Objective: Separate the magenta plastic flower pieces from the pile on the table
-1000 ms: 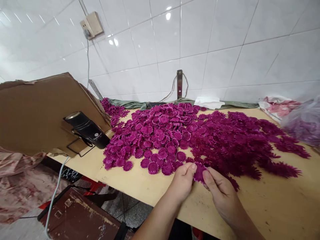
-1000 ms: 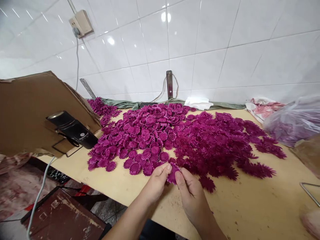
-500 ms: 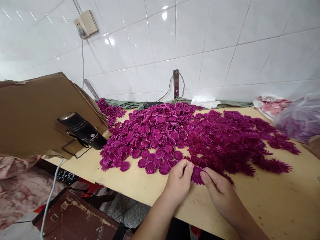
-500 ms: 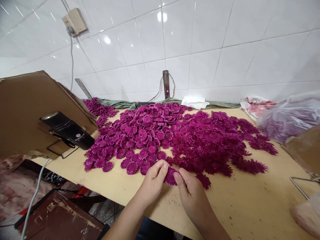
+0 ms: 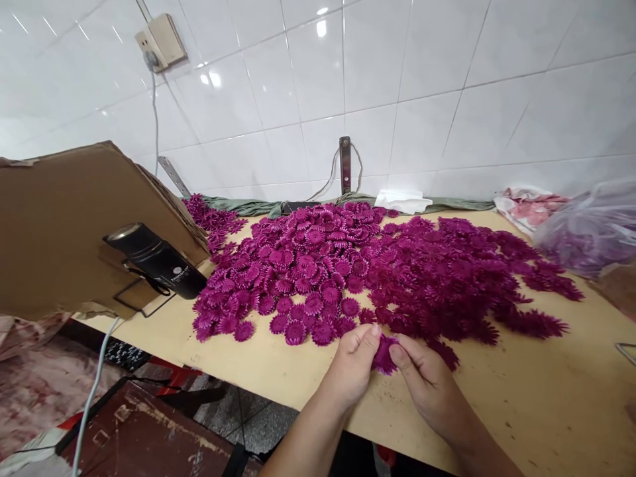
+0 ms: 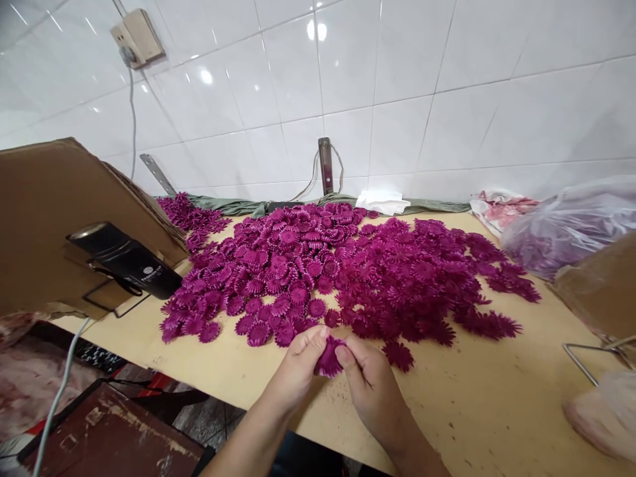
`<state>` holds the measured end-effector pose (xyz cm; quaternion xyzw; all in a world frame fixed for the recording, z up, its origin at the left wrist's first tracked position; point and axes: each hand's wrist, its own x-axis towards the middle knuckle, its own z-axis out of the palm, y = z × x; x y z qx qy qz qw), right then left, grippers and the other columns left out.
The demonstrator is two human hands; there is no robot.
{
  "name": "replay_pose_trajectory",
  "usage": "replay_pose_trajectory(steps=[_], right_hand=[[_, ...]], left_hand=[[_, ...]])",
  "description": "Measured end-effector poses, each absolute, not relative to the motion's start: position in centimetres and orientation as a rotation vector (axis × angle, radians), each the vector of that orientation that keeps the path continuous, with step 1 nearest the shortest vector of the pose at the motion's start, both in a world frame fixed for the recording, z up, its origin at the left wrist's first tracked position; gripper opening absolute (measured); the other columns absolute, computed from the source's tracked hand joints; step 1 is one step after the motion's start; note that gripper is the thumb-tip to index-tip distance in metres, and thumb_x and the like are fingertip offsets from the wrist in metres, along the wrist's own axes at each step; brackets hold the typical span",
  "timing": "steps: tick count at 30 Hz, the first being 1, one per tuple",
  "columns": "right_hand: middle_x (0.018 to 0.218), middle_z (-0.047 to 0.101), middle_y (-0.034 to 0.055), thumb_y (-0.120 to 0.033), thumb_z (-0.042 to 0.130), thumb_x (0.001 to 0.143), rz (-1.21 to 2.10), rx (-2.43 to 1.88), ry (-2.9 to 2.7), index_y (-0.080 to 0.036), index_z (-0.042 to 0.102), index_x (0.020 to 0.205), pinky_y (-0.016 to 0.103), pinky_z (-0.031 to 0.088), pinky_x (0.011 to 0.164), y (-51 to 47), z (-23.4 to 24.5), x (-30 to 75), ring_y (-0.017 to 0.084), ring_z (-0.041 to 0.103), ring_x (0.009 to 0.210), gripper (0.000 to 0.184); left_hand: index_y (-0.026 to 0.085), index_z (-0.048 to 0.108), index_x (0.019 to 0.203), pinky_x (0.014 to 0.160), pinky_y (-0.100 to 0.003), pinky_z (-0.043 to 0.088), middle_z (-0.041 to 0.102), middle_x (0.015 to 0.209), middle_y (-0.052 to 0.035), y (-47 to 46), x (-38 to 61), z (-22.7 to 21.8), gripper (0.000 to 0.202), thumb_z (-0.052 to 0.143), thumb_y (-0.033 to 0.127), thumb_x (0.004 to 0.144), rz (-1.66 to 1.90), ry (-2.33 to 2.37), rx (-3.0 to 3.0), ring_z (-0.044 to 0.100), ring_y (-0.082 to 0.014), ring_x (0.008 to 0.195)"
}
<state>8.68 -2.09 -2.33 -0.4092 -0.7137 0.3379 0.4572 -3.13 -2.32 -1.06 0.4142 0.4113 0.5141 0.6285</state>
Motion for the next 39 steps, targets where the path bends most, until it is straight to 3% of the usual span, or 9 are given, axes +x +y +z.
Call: replay_pose_trajectory(steps=[8, 13, 18, 24, 31, 39], right_hand=[[0.054, 0.05, -0.0008, -0.031, 0.035, 0.088, 0.726, -1.128, -1.764, -0.021, 0.044, 0.061, 0.023, 0.044, 0.05, -2.4, -2.8, 8.6, 0.014, 0.052, 0.052, 0.03], [0.077, 0.056, 0.005, -0.023, 0.046, 0.084, 0.332, -1.162, -1.699, -0.019, 0.051, 0.086, 0.028, 0.049, 0.06, -2.9, -2.1, 7.9, 0.017, 0.057, 0.066, 0.007], [0.086, 0.057, 0.0067, -0.017, 0.049, 0.084, 0.106, -1.059, -1.818, -0.02, 0.056, 0.088, 0.031, 0.05, 0.07, -3.4, -1.6, 7.8, 0.019, 0.06, 0.08, 0.009], [0.09, 0.061, 0.0068, -0.022, 0.052, 0.083, 0.229, -1.054, -1.84, -0.019, 0.056, 0.101, 0.031, 0.052, 0.073, -3.4, -2.3, 8.3, 0.019, 0.061, 0.084, 0.018], [0.096, 0.061, 0.0102, -0.028, 0.055, 0.08, 0.38, -1.124, -1.765, -0.016, 0.06, 0.105, 0.035, 0.054, 0.074, -3.4, -3.0, 8.4, 0.022, 0.061, 0.089, 0.028], [0.108, 0.061, 0.0096, -0.03, 0.049, 0.084, 0.946, -1.048, -1.605, -0.021, 0.061, 0.111, 0.032, 0.055, 0.077, -2.8, -3.0, 9.8, 0.021, 0.06, 0.099, 0.031]], left_hand=[[0.019, 0.039, 0.059, 0.057, -0.024, 0.029, 0.034, 0.059, 0.0046, -2.1, -3.3, -1.1, 0.05, 0.048, 0.066, 0.07, 1.144, 1.049, 1.073, 0.03, -0.0098, 0.057], [0.019, 0.038, 0.058, 0.055, -0.024, 0.029, 0.034, 0.057, 0.0049, -2.0, -3.3, -1.5, 0.048, 0.047, 0.064, 0.072, 1.17, 1.129, 1.106, 0.032, -0.0102, 0.056], [0.019, 0.041, 0.056, 0.052, -0.024, 0.027, 0.034, 0.054, 0.0052, -1.9, -3.2, -1.5, 0.048, 0.05, 0.064, 0.07, 1.168, 1.147, 1.062, 0.03, -0.0096, 0.053], [0.019, 0.037, 0.054, 0.05, -0.024, 0.023, 0.028, 0.053, 0.0068, -2.1, -3.1, -1.4, 0.049, 0.054, 0.063, 0.067, 1.156, 1.109, 0.944, 0.024, -0.0083, 0.051], [0.018, 0.044, 0.058, 0.056, -0.025, 0.029, 0.036, 0.058, 0.0036, -2.2, -2.7, -1.5, 0.05, 0.051, 0.066, 0.068, 1.169, 1.15, 1.038, 0.033, -0.0106, 0.058], [0.019, 0.039, 0.058, 0.05, -0.024, 0.025, 0.034, 0.053, 0.0052, -2.0, -2.9, -0.7, 0.045, 0.043, 0.061, 0.075, 1.103, 1.183, 1.168, 0.03, -0.0098, 0.052]])
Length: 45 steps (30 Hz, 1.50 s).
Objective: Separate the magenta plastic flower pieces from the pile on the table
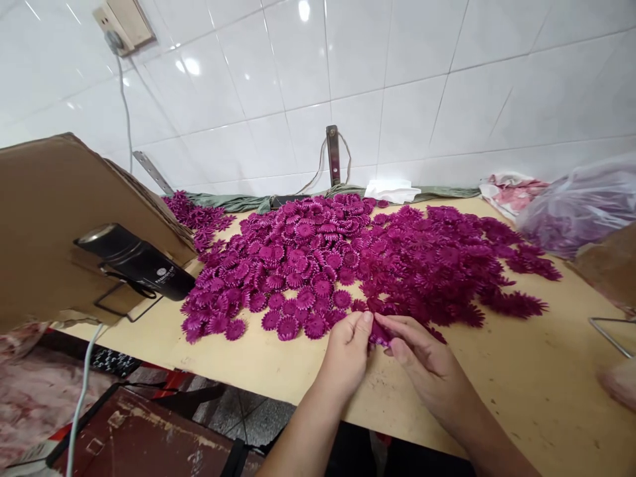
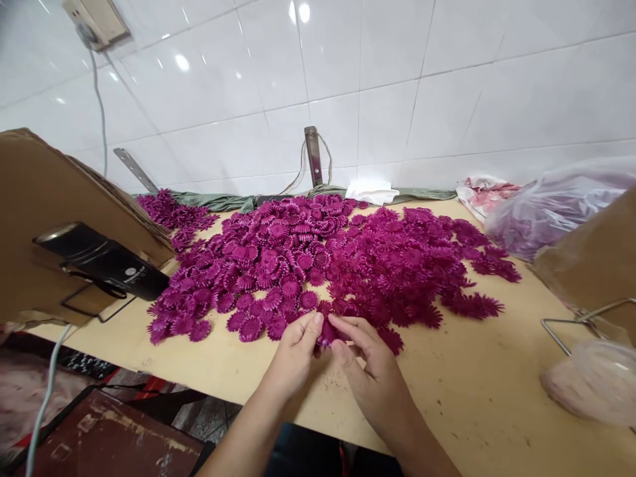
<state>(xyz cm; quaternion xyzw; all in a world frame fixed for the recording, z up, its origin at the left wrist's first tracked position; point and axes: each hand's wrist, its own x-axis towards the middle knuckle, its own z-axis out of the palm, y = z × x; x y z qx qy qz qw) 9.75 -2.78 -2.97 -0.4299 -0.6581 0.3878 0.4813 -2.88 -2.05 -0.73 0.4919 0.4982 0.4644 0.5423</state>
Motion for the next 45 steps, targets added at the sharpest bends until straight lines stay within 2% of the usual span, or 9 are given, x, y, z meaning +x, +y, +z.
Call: replay_pose_trajectory(steps=[7, 16, 20, 23, 27, 33, 37, 42, 45], right_hand=[[0.11, 0.061, 0.0082, -0.025, 0.055, 0.079, 0.977, -1.08, -1.6, -0.022, 0.057, 0.11, 0.038, 0.052, 0.085, -2.5, -3.8, 9.3, 0.021, 0.059, 0.102, 0.032], [0.09, 0.055, 0.0078, -0.017, 0.046, 0.08, 0.318, -1.177, -1.7, -0.02, 0.05, 0.103, 0.038, 0.05, 0.071, -3.2, -3.4, 7.7, 0.022, 0.058, 0.085, 0.024], [0.087, 0.052, 0.0076, -0.016, 0.044, 0.081, 0.203, -1.159, -1.667, -0.019, 0.049, 0.103, 0.036, 0.05, 0.067, -3.1, -3.4, 7.1, 0.021, 0.056, 0.08, 0.023], [0.088, 0.053, 0.0065, -0.019, 0.049, 0.077, 0.328, -1.186, -1.604, -0.02, 0.048, 0.102, 0.037, 0.051, 0.071, -3.0, -3.6, 7.2, 0.021, 0.056, 0.083, 0.025], [0.099, 0.058, 0.008, -0.024, 0.06, 0.07, 0.758, -1.202, -1.47, -0.021, 0.047, 0.106, 0.038, 0.053, 0.077, -3.0, -3.8, 8.0, 0.022, 0.06, 0.091, 0.038], [0.101, 0.067, 0.0096, -0.029, 0.055, 0.079, 1.279, -0.994, -1.468, -0.02, 0.057, 0.108, 0.041, 0.051, 0.085, -3.7, -2.6, 9.0, 0.022, 0.063, 0.093, 0.031], [0.105, 0.067, 0.0104, -0.038, 0.054, 0.081, 1.366, -0.937, -1.433, -0.02, 0.059, 0.113, 0.043, 0.049, 0.088, -3.8, -1.8, 9.1, 0.023, 0.063, 0.095, 0.037], [0.092, 0.07, 0.0092, -0.046, 0.055, 0.079, 1.398, -1.069, -1.392, -0.02, 0.065, 0.106, 0.035, 0.055, 0.072, -3.4, -2.1, 9.5, 0.019, 0.065, 0.076, 0.039], [0.084, 0.07, 0.0077, -0.046, 0.057, 0.077, 1.324, -1.124, -1.362, -0.019, 0.067, 0.097, 0.033, 0.055, 0.069, -3.1, -2.7, 9.7, 0.018, 0.064, 0.071, 0.035]], left_hand=[[0.019, 0.039, 0.06, 0.059, -0.025, 0.031, 0.035, 0.06, 0.0032, -2.2, -2.8, -1.5, 0.038, 0.042, 0.052, 0.079, 1.146, 1.231, 1.234, 0.034, -0.0121, 0.06], [0.019, 0.039, 0.059, 0.057, -0.024, 0.031, 0.035, 0.059, 0.004, -2.1, -2.5, -1.1, 0.035, 0.042, 0.047, 0.081, 1.19, 1.187, 1.229, 0.032, -0.0112, 0.059], [0.019, 0.038, 0.059, 0.057, -0.023, 0.031, 0.033, 0.06, 0.0044, -1.8, -2.4, -0.8, 0.036, 0.045, 0.047, 0.08, 1.21, 1.156, 1.204, 0.03, -0.0106, 0.058], [0.019, 0.039, 0.06, 0.057, -0.023, 0.031, 0.034, 0.06, 0.0042, -1.8, -2.4, -0.5, 0.038, 0.046, 0.051, 0.078, 1.199, 1.122, 1.166, 0.031, -0.0105, 0.059], [0.019, 0.038, 0.061, 0.058, -0.024, 0.032, 0.035, 0.06, 0.0038, -2.1, -2.6, -0.5, 0.039, 0.045, 0.054, 0.078, 1.142, 1.141, 1.183, 0.034, -0.0111, 0.059], [0.02, 0.033, 0.055, 0.055, -0.025, 0.028, 0.033, 0.056, 0.0037, -2.3, -3.1, -1.4, 0.042, 0.039, 0.051, 0.083, 1.134, 1.313, 1.44, 0.034, -0.0117, 0.057], [0.021, 0.031, 0.054, 0.055, -0.026, 0.026, 0.035, 0.054, 0.0035, -2.3, -3.3, -1.2, 0.04, 0.037, 0.044, 0.086, 1.153, 1.371, 1.59, 0.035, -0.012, 0.055], [0.02, 0.029, 0.052, 0.055, -0.028, 0.025, 0.036, 0.053, 0.003, -2.4, -3.2, -0.8, 0.039, 0.038, 0.034, 0.088, 1.1, 1.457, 1.781, 0.037, -0.0125, 0.054], [0.02, 0.038, 0.055, 0.058, -0.027, 0.029, 0.042, 0.058, 0.0013, -2.5, -3.1, -1.0, 0.034, 0.04, 0.032, 0.087, 1.143, 1.523, 1.822, 0.042, -0.014, 0.059]])
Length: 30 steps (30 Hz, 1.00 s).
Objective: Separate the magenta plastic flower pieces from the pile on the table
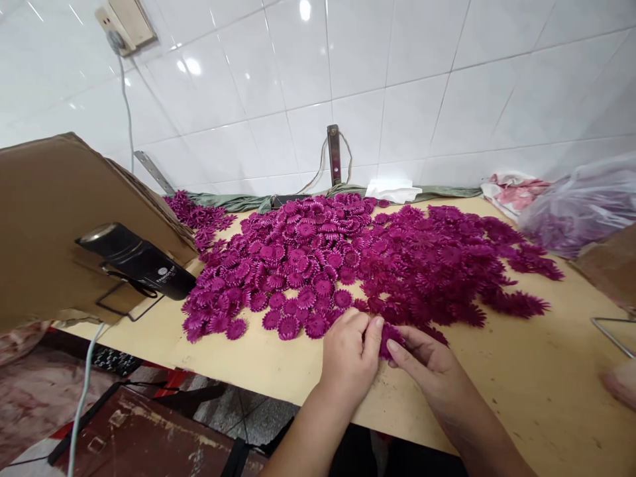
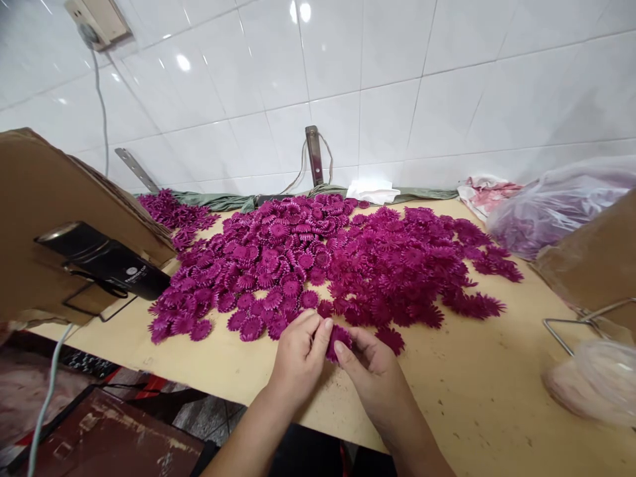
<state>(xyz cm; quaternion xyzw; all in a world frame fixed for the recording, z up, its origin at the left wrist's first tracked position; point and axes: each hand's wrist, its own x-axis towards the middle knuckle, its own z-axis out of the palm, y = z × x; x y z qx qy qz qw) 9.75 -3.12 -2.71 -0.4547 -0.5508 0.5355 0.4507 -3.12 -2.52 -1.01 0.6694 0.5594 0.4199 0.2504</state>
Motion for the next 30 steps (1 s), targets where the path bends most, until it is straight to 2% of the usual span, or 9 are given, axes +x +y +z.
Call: replay_pose_trajectory(steps=[2, 5, 9, 15, 19, 22, 25, 30], right_hand=[[0.078, 0.069, 0.0067, -0.045, 0.057, 0.077, 1.248, -1.145, -1.35, -0.018, 0.067, 0.09, 0.032, 0.054, 0.068, -3.0, -3.0, 9.8, 0.018, 0.063, 0.07, 0.032], [0.065, 0.065, 0.0046, -0.046, 0.055, 0.077, 1.13, -1.201, -1.379, -0.016, 0.064, 0.076, 0.029, 0.051, 0.058, -2.7, -3.1, 9.6, 0.017, 0.061, 0.062, 0.031], [0.055, 0.057, 0.001, -0.047, 0.053, 0.077, 0.976, -1.284, -1.403, -0.018, 0.056, 0.063, 0.025, 0.044, 0.049, -2.6, -3.0, 9.4, 0.014, 0.053, 0.052, 0.032], [0.049, 0.046, -0.0026, -0.048, 0.049, 0.081, 0.979, -1.307, -1.377, -0.02, 0.048, 0.057, 0.023, 0.038, 0.043, -2.6, -3.1, 9.7, 0.012, 0.045, 0.046, 0.037], [0.049, 0.046, -0.0025, -0.049, 0.047, 0.081, 1.039, -1.27, -1.346, -0.02, 0.049, 0.057, 0.023, 0.039, 0.044, -2.7, -2.7, 9.6, 0.012, 0.045, 0.047, 0.038], [0.059, 0.055, 0.0001, -0.044, 0.05, 0.079, 1.084, -1.195, -1.401, -0.019, 0.053, 0.066, 0.025, 0.045, 0.053, -2.7, -2.5, 9.4, 0.015, 0.053, 0.058, 0.028], [0.068, 0.06, 0.0021, -0.037, 0.051, 0.08, 1.094, -1.178, -1.48, -0.019, 0.055, 0.075, 0.028, 0.047, 0.062, -2.9, -2.1, 9.5, 0.017, 0.057, 0.067, 0.02], [0.061, 0.055, 0.0016, -0.035, 0.048, 0.08, 1.004, -1.198, -1.629, -0.019, 0.054, 0.066, 0.027, 0.044, 0.056, -3.9, -1.3, 9.8, 0.016, 0.054, 0.06, 0.022]], left_hand=[[0.02, 0.046, 0.064, 0.062, -0.027, 0.034, 0.048, 0.065, 0.0, -2.6, -3.3, -1.2, 0.023, 0.045, 0.03, 0.085, 1.202, 1.568, 1.814, 0.046, -0.0151, 0.065], [0.019, 0.054, 0.084, 0.069, -0.029, 0.04, 0.056, 0.08, -0.004, -2.8, -3.6, -1.3, 0.009, 0.049, 0.026, 0.083, 1.325, 1.538, 1.835, 0.052, -0.017, 0.075], [0.019, 0.06, 0.097, 0.08, -0.032, 0.043, 0.06, 0.095, -0.0075, -3.3, -3.7, -1.1, 0.018, 0.053, 0.019, 0.081, 1.306, 1.35, 1.96, 0.055, -0.0191, 0.09], [0.021, 0.063, 0.102, 0.083, -0.032, 0.044, 0.064, 0.099, -0.0062, -3.6, -3.0, -1.0, 0.025, 0.058, 0.019, 0.077, 1.155, 1.295, 1.866, 0.058, -0.0192, 0.092], [0.021, 0.065, 0.09, 0.078, -0.031, 0.045, 0.067, 0.089, -0.0045, -3.1, -2.8, -0.9, 0.017, 0.059, 0.018, 0.075, 1.171, 1.323, 1.727, 0.059, -0.0188, 0.084], [0.018, 0.062, 0.075, 0.071, -0.029, 0.045, 0.065, 0.076, -0.0034, -2.6, -2.7, -1.0, 0.009, 0.053, 0.015, 0.076, 1.229, 1.349, 1.61, 0.058, -0.017, 0.074], [0.017, 0.056, 0.069, 0.063, -0.026, 0.044, 0.061, 0.068, -0.002, -2.2, -2.4, -1.2, 0.008, 0.051, 0.016, 0.075, 1.259, 1.3, 1.42, 0.055, -0.0146, 0.065], [0.019, 0.046, 0.065, 0.055, -0.022, 0.041, 0.056, 0.057, 0.0028, -0.1, -3.6, -0.5, 0.013, 0.051, 0.023, 0.076, 1.5, 1.293, 0.997, 0.052, -0.0105, 0.053]])
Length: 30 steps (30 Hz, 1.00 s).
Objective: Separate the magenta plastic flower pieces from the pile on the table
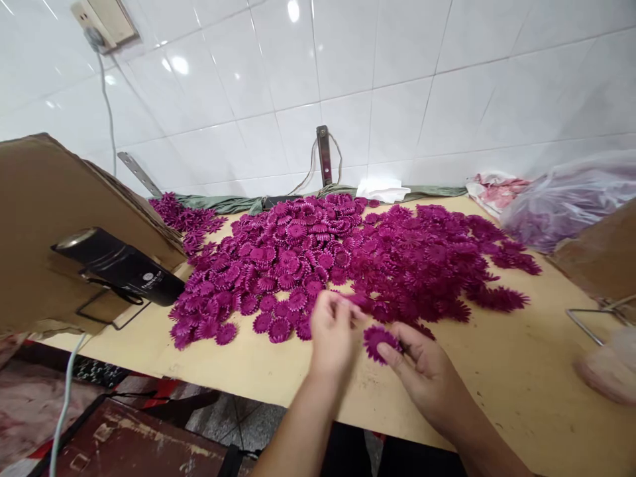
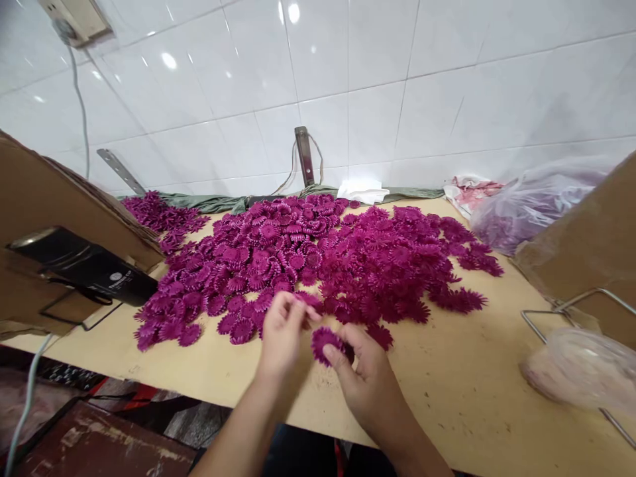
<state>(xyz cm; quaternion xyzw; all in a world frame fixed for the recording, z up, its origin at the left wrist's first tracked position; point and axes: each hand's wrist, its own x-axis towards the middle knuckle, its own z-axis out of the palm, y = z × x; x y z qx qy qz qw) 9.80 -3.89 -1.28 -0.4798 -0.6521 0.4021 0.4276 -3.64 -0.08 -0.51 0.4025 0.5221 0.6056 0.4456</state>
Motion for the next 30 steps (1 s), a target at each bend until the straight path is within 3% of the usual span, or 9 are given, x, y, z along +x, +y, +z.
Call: replay_pose_trajectory(steps=[5, 7, 10, 13, 15, 17, 21, 25, 30], right_hand=[[0.074, 0.063, 0.005, -0.034, 0.047, 0.081, 1.195, -1.204, -1.557, -0.018, 0.058, 0.081, 0.03, 0.047, 0.064, -4.7, -2.0, 10.1, 0.019, 0.059, 0.07, 0.02], [0.08, 0.065, 0.0063, -0.035, 0.048, 0.081, 1.226, -1.207, -1.461, -0.017, 0.058, 0.09, 0.031, 0.048, 0.07, -4.4, -2.3, 10.4, 0.02, 0.06, 0.076, 0.022], [0.078, 0.064, 0.0051, -0.038, 0.049, 0.081, 1.197, -1.196, -1.463, -0.018, 0.059, 0.085, 0.031, 0.046, 0.07, -3.8, -2.3, 10.9, 0.019, 0.059, 0.075, 0.023], [0.064, 0.055, 0.0015, -0.044, 0.048, 0.081, 1.096, -1.274, -1.413, -0.018, 0.056, 0.071, 0.027, 0.043, 0.058, -3.3, -2.2, 11.4, 0.016, 0.052, 0.062, 0.029], [0.055, 0.047, -0.0013, -0.049, 0.048, 0.079, 1.04, -1.334, -1.343, -0.019, 0.051, 0.063, 0.025, 0.039, 0.05, -3.2, -2.3, 11.5, 0.013, 0.045, 0.054, 0.035], [0.052, 0.043, -0.0025, -0.053, 0.048, 0.078, 1.037, -1.34, -1.313, -0.019, 0.048, 0.058, 0.024, 0.036, 0.046, -3.0, -2.3, 11.5, 0.012, 0.041, 0.051, 0.039], [0.053, 0.048, -0.0008, -0.062, 0.045, 0.077, 1.09, -1.29, -1.318, -0.019, 0.05, 0.059, 0.024, 0.039, 0.047, -2.7, -2.1, 11.2, 0.013, 0.046, 0.051, 0.047], [0.056, 0.052, 0.0014, -0.065, 0.042, 0.077, 1.077, -1.261, -1.337, -0.018, 0.054, 0.062, 0.026, 0.043, 0.052, -2.8, -2.0, 10.9, 0.015, 0.05, 0.056, 0.051], [0.063, 0.057, 0.0031, -0.062, 0.039, 0.081, 1.109, -1.217, -1.365, -0.018, 0.057, 0.071, 0.029, 0.047, 0.058, -3.2, -2.3, 10.8, 0.018, 0.054, 0.062, 0.048]], left_hand=[[0.019, 0.047, 0.076, 0.057, -0.023, 0.044, 0.06, 0.07, 0.0006, 3.0, -5.7, 1.3, 0.01, 0.056, 0.023, 0.073, 1.631, 1.378, 1.006, 0.061, -0.0128, 0.063], [0.017, 0.052, 0.09, 0.067, -0.028, 0.047, 0.063, 0.092, -0.0067, 3.5, -5.4, 1.3, 0.02, 0.059, 0.018, 0.07, 1.488, 1.421, 1.246, 0.062, -0.018, 0.084], [0.015, 0.052, 0.109, 0.086, -0.038, 0.045, 0.05, 0.123, -0.0146, 3.4, -4.4, 0.7, 0.039, 0.058, 0.012, 0.071, 1.343, 1.558, 1.535, 0.051, -0.025, 0.111], [0.016, 0.06, 0.099, 0.092, -0.04, 0.042, 0.059, 0.111, -0.0111, 2.1, -3.7, 0.5, 0.024, 0.05, 0.013, 0.078, 1.284, 1.526, 1.789, 0.055, -0.0229, 0.105], [0.017, 0.064, 0.089, 0.087, -0.037, 0.045, 0.065, 0.094, -0.0073, 0.7, -3.3, 0.7, 0.018, 0.047, 0.017, 0.082, 1.256, 1.411, 1.856, 0.059, -0.0197, 0.093], [0.018, 0.065, 0.09, 0.083, -0.033, 0.047, 0.066, 0.092, -0.0059, -0.8, -2.8, 0.8, 0.017, 0.051, 0.022, 0.082, 1.195, 1.282, 1.849, 0.06, -0.0182, 0.09], [0.019, 0.064, 0.098, 0.082, -0.031, 0.046, 0.067, 0.096, -0.0053, -2.5, -1.8, 0.7, 0.024, 0.062, 0.021, 0.075, 1.048, 1.206, 1.844, 0.06, -0.0188, 0.09], [0.017, 0.065, 0.084, 0.075, -0.029, 0.046, 0.067, 0.082, -0.0048, -2.6, -1.4, 0.6, 0.011, 0.057, 0.017, 0.076, 1.082, 1.245, 1.743, 0.061, -0.0171, 0.08], [0.017, 0.064, 0.089, 0.073, -0.026, 0.045, 0.065, 0.087, -0.005, -2.8, -0.9, 1.0, 0.015, 0.055, 0.018, 0.076, 1.141, 1.157, 1.664, 0.058, -0.0154, 0.08]])
